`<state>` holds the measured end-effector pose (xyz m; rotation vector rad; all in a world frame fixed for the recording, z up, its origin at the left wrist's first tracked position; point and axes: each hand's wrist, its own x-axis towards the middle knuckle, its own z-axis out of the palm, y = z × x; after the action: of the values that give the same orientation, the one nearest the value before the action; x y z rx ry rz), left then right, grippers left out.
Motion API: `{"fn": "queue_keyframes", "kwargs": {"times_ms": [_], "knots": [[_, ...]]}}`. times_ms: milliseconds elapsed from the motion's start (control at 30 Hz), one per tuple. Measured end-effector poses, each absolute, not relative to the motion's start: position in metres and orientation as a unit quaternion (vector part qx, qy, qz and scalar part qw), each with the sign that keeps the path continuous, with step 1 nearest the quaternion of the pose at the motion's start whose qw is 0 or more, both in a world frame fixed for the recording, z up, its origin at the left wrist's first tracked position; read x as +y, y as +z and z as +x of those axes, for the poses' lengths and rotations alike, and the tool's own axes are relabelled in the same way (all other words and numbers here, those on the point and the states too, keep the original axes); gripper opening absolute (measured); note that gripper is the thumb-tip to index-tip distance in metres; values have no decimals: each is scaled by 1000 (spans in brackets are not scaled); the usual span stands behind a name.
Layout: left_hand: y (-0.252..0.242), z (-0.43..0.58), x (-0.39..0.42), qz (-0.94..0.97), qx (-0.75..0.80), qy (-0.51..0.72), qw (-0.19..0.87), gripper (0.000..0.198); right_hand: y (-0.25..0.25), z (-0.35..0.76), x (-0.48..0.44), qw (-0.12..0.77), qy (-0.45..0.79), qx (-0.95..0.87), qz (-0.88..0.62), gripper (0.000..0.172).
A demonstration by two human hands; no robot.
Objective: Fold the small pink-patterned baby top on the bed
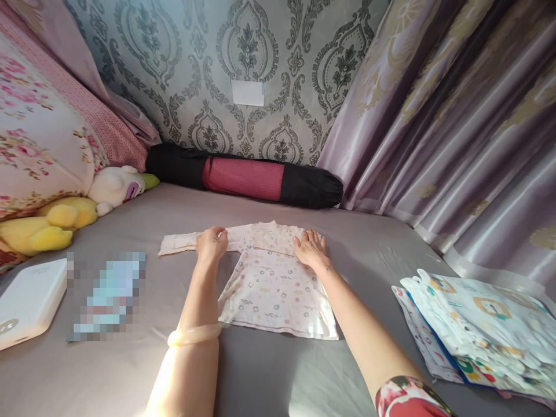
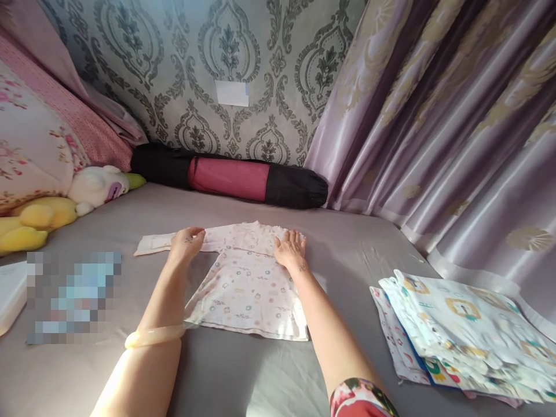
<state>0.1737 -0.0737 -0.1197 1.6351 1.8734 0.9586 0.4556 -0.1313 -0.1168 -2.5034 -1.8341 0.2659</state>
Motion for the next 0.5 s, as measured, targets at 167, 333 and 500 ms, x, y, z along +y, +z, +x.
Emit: {"fn": "queue_keyframes", "kwargs": {"times_ms": [167,333,500], "knots": [[-107,168,-81,462,793,346,194,32,-126,447,-122,48,90,-625,-774,64],[-104,166,-89,303,843,415,157,51,-138,449,-118,47,85,-622,-777,62],[-101,164,-89,224,853,432,188,64,-131,448,-117,40,106,-612,-783,62]]}}
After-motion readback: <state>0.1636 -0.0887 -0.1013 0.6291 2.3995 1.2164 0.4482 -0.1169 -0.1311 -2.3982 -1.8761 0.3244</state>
